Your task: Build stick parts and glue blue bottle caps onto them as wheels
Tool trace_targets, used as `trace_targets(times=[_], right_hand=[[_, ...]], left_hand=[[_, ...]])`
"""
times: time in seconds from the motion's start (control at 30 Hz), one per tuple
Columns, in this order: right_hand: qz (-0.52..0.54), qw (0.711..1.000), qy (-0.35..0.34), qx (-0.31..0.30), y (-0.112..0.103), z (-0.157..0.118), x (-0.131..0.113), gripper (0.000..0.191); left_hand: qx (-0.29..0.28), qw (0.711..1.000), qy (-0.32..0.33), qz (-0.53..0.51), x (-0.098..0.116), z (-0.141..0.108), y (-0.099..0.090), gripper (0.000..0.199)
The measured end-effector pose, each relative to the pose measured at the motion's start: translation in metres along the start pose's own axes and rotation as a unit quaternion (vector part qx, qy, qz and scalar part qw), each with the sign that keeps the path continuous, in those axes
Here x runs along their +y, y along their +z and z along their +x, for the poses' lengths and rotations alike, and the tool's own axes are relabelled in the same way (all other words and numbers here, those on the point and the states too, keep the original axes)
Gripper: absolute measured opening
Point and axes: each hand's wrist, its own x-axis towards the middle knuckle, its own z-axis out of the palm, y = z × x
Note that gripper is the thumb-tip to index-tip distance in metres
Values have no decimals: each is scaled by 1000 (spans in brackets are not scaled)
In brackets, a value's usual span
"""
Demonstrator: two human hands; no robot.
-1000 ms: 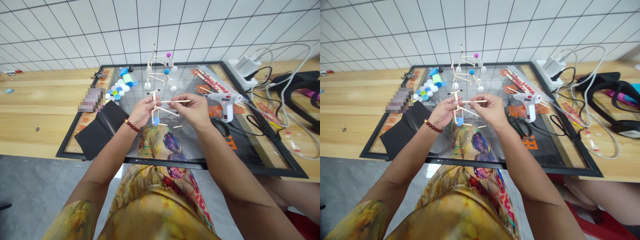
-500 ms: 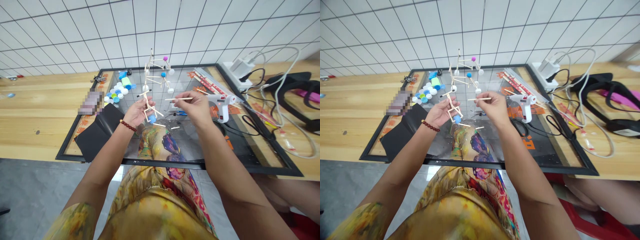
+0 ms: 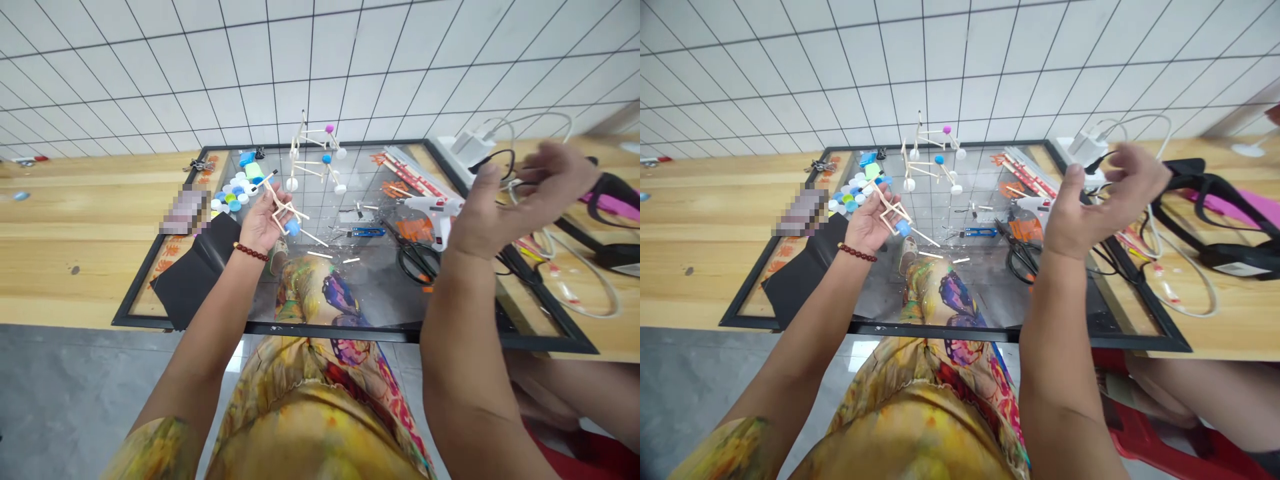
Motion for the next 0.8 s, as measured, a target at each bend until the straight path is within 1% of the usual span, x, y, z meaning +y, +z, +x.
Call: trace_targets(times=[0.03, 0.07, 0.1, 0.13, 0.17, 0.2, 0.23, 0.3, 0.33, 0.4, 0.47, 0.5, 0.53, 0.57, 0.6, 0.67, 0.73, 0.8], right_hand=[[1, 999, 28, 16, -5, 1, 18, 63], [6, 995, 97, -4, -8, -1, 35, 72], [20, 979, 191, -69, -9, -5, 50, 69], [30, 957, 275, -91, -9, -10, 62, 64], [19, 938, 332, -104, -8, -15, 71, 62], [0, 917, 373, -143, -7, -19, 76, 58], [-13, 898, 396, -192, -5, -24, 78, 51], [-33, 876, 404, -262, -1, -29, 78, 38], [-41, 877, 392, -274, 0, -30, 75, 34], [-60, 900, 358, -241, 1, -29, 69, 33], [-60, 925, 322, -195, 2, -25, 57, 29], [-37, 934, 308, -177, 3, -22, 49, 26], [-6, 939, 299, -171, 5, -21, 40, 23], [52, 941, 290, -167, 7, -20, 28, 21], [111, 938, 282, -170, 10, -21, 16, 23], [183, 914, 294, -213, 17, -28, -10, 32], [222, 892, 292, -263, 24, -39, -33, 43], [238, 870, 276, -333, 29, -49, -50, 46]], left_hand=[[2, 1000, 5, 1, 1, 0, 0, 17], [2, 1000, 11, 3, 1, 0, 0, 18], [0, 1000, 16, 5, 2, -1, 1, 18], [-4, 1000, 21, 6, 2, -1, 0, 17], [-9, 1000, 25, 6, 2, -1, 0, 16], [-15, 1000, 27, 5, 1, 0, 0, 15], [-21, 999, 29, 4, 1, 0, -1, 17], [-31, 999, 28, 2, 0, 1, -2, 23], [-35, 999, 28, 3, -1, 1, -2, 25], [-39, 999, 29, 9, -2, 1, -2, 25], [-38, 998, 36, 19, -2, 1, -2, 20], [-36, 998, 40, 24, -3, 0, -1, 16], [-34, 998, 44, 29, -3, 0, -1, 11], [-32, 998, 46, 35, -4, 0, 0, 8], [-29, 998, 46, 42, -5, 0, 0, 7], [-27, 997, 42, 52, -7, 0, 1, 6], [-29, 997, 35, 57, -9, 0, 1, 8], [-36, 997, 28, 56, -11, 0, 1, 10]])
